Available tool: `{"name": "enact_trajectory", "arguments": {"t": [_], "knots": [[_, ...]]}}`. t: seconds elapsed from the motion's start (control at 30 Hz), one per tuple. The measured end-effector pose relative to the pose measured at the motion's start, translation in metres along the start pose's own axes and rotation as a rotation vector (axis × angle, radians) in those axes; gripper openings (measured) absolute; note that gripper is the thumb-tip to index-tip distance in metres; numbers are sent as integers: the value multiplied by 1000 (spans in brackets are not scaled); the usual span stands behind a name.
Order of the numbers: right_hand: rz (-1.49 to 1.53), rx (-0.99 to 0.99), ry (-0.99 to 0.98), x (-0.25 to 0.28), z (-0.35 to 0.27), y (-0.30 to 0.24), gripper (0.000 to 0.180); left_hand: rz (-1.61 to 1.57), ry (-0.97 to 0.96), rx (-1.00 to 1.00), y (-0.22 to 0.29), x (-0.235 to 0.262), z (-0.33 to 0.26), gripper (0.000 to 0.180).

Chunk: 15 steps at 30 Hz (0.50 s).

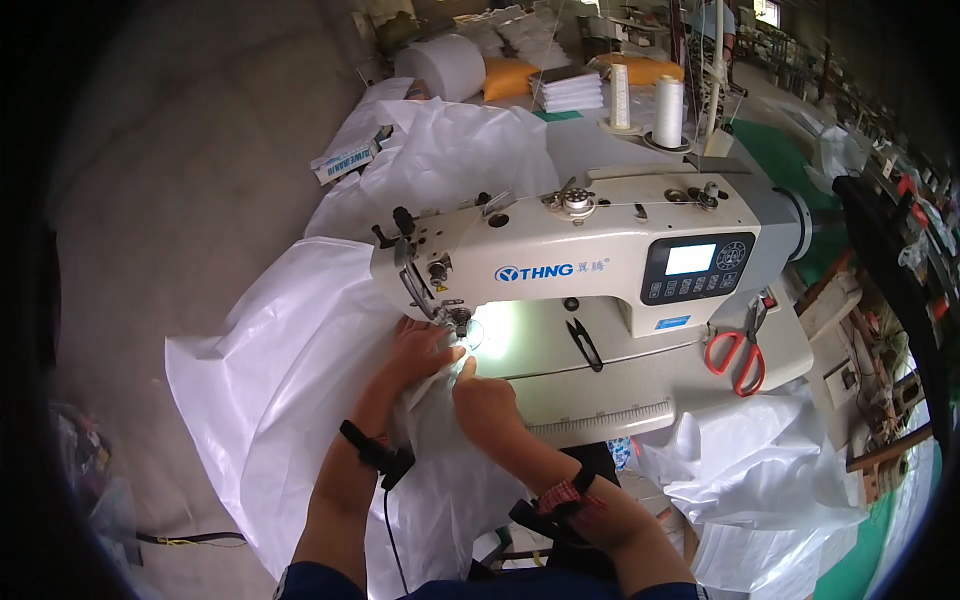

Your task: The person aligns and folds the edges of a white fabric bag by hand, feeding the material through a sewing machine to stitch the sections. They reposition and smooth the fabric between stitches before setting the completed bag aside on the table.

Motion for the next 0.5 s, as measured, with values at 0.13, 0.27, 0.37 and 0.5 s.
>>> {"name": "enact_trajectory", "arguments": {"t": [0.13, 0.27, 0.37, 0.5], "knots": [[-178, 7, -71, -4, 0, -3, 51, -19, -95, 32, 20, 11, -12, 64], [-154, 28, -21, -2, -1, 6, 50, -44, -50, 132, 43, 11, -60, 50], [-163, 62, 7, -5, 6, 2, 48, -24, -54, 223, 39, 0, -89, 48], [-139, 58, 34, -7, 16, -9, 46, 0, 79, 153, 16, 4, -90, 47]]}}
Point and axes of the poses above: each hand's wrist, its own z-axis towards the middle knuckle, its own x-axis out of the back of the hand, y = z × x, the point moved 7 cm from there along z, towards the middle knuckle, and after that the axes turned 12 degrees about -y, right-handed, at the moved point
